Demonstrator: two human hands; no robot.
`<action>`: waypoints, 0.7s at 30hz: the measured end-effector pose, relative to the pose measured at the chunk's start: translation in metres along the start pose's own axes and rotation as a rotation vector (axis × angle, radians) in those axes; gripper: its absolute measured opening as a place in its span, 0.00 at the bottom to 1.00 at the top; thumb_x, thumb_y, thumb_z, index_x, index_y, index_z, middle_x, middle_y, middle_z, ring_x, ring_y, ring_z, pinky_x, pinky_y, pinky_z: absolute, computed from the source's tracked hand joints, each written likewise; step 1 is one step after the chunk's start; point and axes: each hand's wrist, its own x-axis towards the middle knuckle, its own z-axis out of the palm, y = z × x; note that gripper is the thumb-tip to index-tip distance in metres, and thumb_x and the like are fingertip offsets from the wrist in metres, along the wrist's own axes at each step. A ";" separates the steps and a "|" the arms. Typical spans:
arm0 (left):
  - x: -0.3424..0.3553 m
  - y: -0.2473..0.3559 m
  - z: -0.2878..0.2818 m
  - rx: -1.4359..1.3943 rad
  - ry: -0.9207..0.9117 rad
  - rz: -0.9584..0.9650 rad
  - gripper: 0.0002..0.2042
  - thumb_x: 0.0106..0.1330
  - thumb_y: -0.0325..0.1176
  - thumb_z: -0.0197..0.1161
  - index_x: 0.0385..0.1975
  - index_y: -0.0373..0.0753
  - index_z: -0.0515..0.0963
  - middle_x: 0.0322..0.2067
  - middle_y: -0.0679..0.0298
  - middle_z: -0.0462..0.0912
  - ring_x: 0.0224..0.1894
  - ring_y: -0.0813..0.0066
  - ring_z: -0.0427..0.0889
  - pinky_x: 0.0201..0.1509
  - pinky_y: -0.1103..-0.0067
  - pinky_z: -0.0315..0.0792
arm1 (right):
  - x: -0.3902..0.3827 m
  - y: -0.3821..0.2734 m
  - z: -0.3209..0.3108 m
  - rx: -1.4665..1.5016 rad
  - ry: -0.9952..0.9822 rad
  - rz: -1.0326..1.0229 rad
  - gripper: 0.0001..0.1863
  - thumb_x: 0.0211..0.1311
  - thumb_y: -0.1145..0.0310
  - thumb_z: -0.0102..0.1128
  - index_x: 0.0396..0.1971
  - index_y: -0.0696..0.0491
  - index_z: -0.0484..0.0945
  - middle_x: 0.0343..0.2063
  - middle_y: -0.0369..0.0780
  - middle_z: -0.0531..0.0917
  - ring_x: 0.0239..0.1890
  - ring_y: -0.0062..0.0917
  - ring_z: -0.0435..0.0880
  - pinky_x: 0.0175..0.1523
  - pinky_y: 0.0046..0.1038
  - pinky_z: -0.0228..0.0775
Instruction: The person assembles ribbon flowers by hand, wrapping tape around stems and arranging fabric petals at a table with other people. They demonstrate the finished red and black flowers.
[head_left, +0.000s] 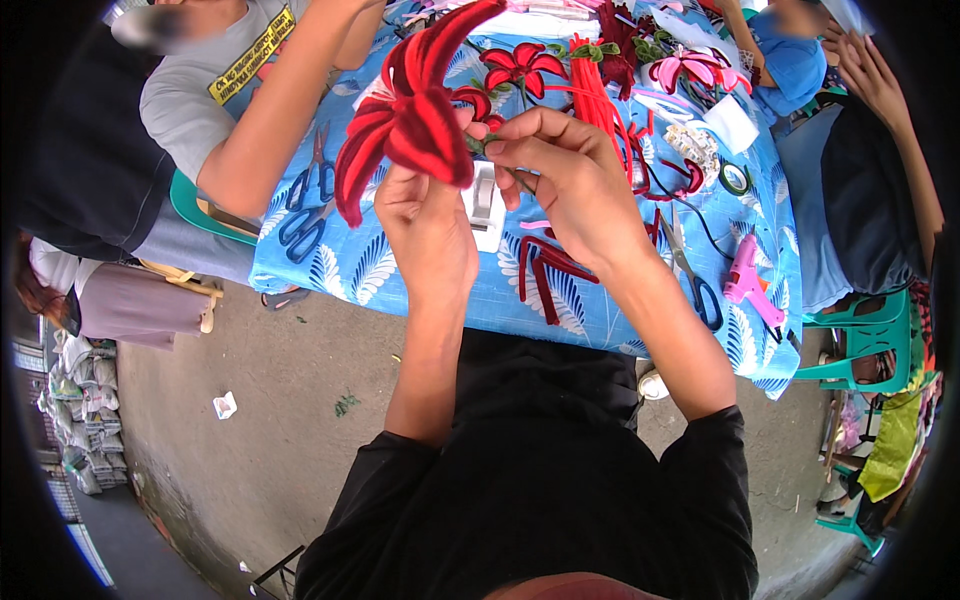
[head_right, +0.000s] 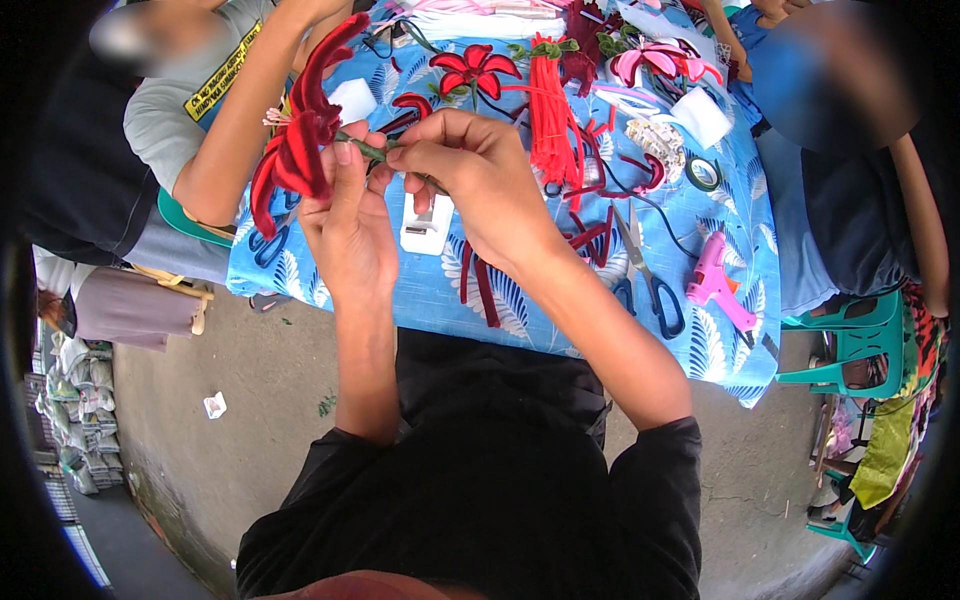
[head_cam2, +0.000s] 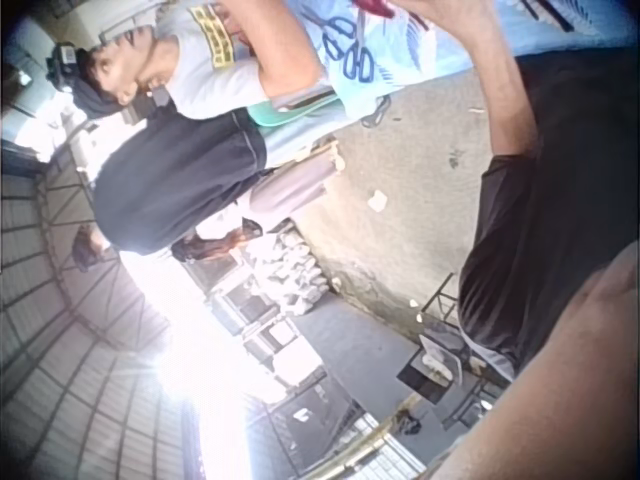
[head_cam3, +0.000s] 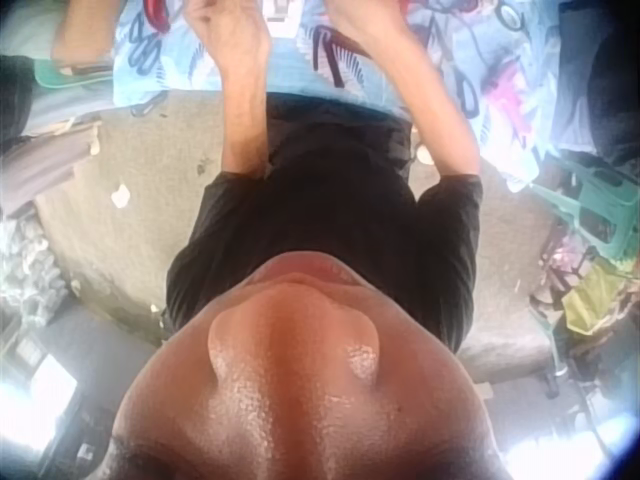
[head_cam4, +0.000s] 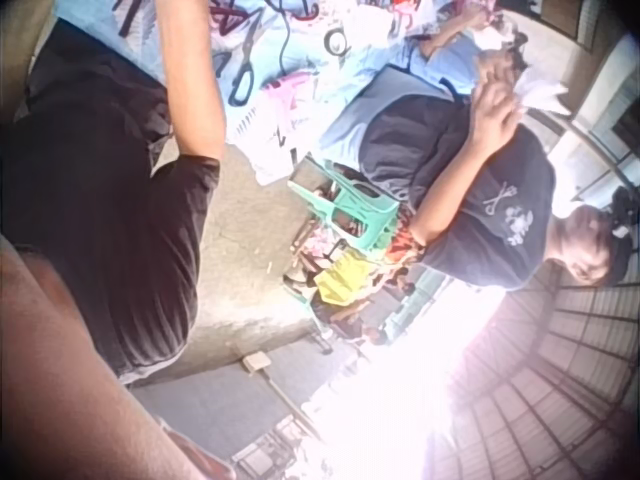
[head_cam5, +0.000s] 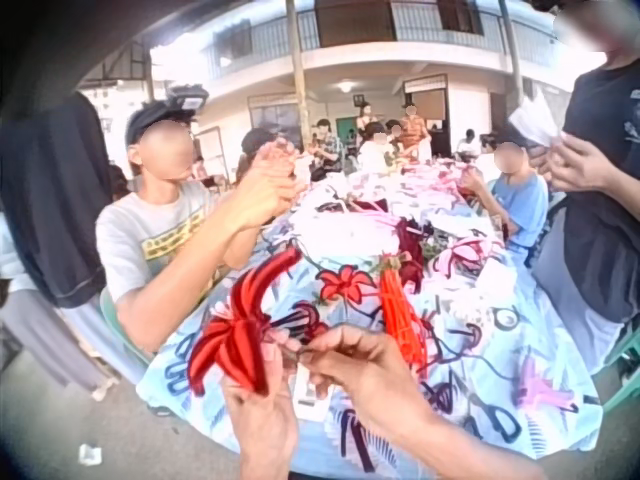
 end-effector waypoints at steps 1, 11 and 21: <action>0.000 0.000 -0.001 0.003 0.006 -0.014 0.10 0.67 0.30 0.56 0.42 0.31 0.76 0.37 0.60 0.79 0.40 0.75 0.77 0.44 0.76 0.70 | 0.000 -0.001 0.000 0.016 0.001 0.021 0.04 0.52 0.79 0.58 0.27 0.63 0.78 0.22 0.41 0.80 0.22 0.18 0.75 0.26 0.21 0.65; 0.003 -0.003 0.001 -0.032 0.015 -0.037 0.10 0.67 0.31 0.56 0.41 0.30 0.75 0.37 0.59 0.80 0.37 0.76 0.77 0.42 0.77 0.71 | 0.004 0.000 -0.006 0.024 -0.030 0.056 0.04 0.53 0.79 0.57 0.29 0.64 0.78 0.26 0.42 0.81 0.24 0.19 0.76 0.27 0.21 0.65; 0.004 -0.001 -0.002 -0.054 -0.015 -0.023 0.09 0.66 0.30 0.57 0.40 0.31 0.76 0.37 0.58 0.80 0.39 0.72 0.79 0.41 0.76 0.72 | 0.002 0.004 -0.002 -0.005 -0.033 -0.005 0.04 0.55 0.77 0.57 0.29 0.63 0.78 0.24 0.40 0.81 0.20 0.17 0.75 0.26 0.19 0.66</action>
